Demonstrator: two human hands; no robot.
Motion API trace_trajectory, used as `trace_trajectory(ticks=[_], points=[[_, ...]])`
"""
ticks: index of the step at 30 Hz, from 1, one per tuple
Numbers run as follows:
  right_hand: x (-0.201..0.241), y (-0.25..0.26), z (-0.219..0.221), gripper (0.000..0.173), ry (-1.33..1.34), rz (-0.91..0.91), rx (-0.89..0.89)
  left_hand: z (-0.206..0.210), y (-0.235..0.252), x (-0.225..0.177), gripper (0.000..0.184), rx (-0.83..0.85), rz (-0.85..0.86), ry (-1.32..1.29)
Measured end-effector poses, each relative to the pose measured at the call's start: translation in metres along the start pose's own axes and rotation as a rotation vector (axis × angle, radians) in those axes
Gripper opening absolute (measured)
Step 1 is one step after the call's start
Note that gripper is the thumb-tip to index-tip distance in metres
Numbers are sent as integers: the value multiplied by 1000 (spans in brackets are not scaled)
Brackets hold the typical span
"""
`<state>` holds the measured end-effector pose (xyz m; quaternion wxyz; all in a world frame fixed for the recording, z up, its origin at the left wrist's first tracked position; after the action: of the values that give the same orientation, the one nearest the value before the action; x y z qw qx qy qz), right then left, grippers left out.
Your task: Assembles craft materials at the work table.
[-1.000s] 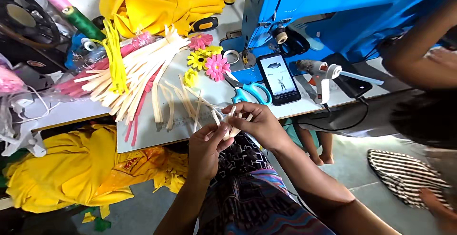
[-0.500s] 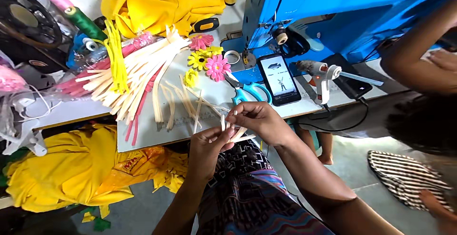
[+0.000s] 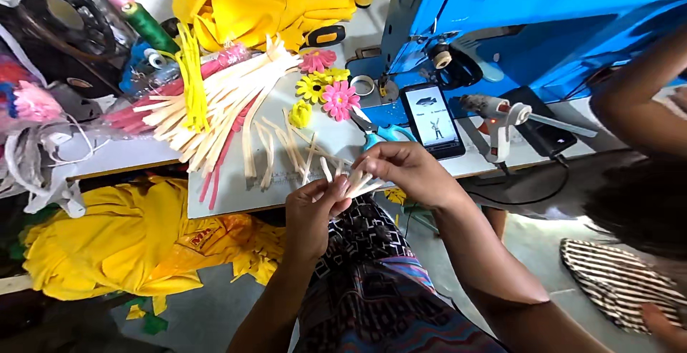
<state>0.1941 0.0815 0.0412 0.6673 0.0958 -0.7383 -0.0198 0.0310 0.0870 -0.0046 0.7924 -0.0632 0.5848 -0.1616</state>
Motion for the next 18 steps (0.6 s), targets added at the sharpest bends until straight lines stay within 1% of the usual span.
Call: trace_trajectory(ticks=[2, 4, 6, 7, 9, 12, 16, 18], points=[[-1, -4, 4, 12, 72, 6, 47, 0, 2, 2, 11, -15, 2, -23], [1, -7, 2, 14, 108, 10, 22, -2, 3, 2, 12, -38, 6, -42], [0, -9, -1, 19, 65, 24, -22, -2, 3, 2, 13, -48, 2, -47], [0, -9, -1, 18, 16, 32, -42, -1, 2, 2, 13, -43, -2, -44], [-2, -9, -1, 10, -71, 38, -76, 3, 1, 3, 12, -18, -5, -30], [-6, -5, 0, 2, -53, 35, -116, 8, 0, 4, 11, 30, -7, 16], [-13, -2, 3, 3, 11, 43, -111, 16, 0, 7, 11, 126, -25, 66], [-15, -1, 4, 4, 39, 62, -106, 17, -1, 7, 11, 134, -30, 73]])
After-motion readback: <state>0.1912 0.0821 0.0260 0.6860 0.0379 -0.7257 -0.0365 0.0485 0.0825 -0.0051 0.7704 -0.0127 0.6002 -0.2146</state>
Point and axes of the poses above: each hand's wrist, its own y-axis towards the middle knuckle, its own z-axis out of the palm, x = y × z, the point moved 10 cm from there along y, towards the middle knuckle, and after that the axes turned 2 degrees about y, right-handed, at the moved point
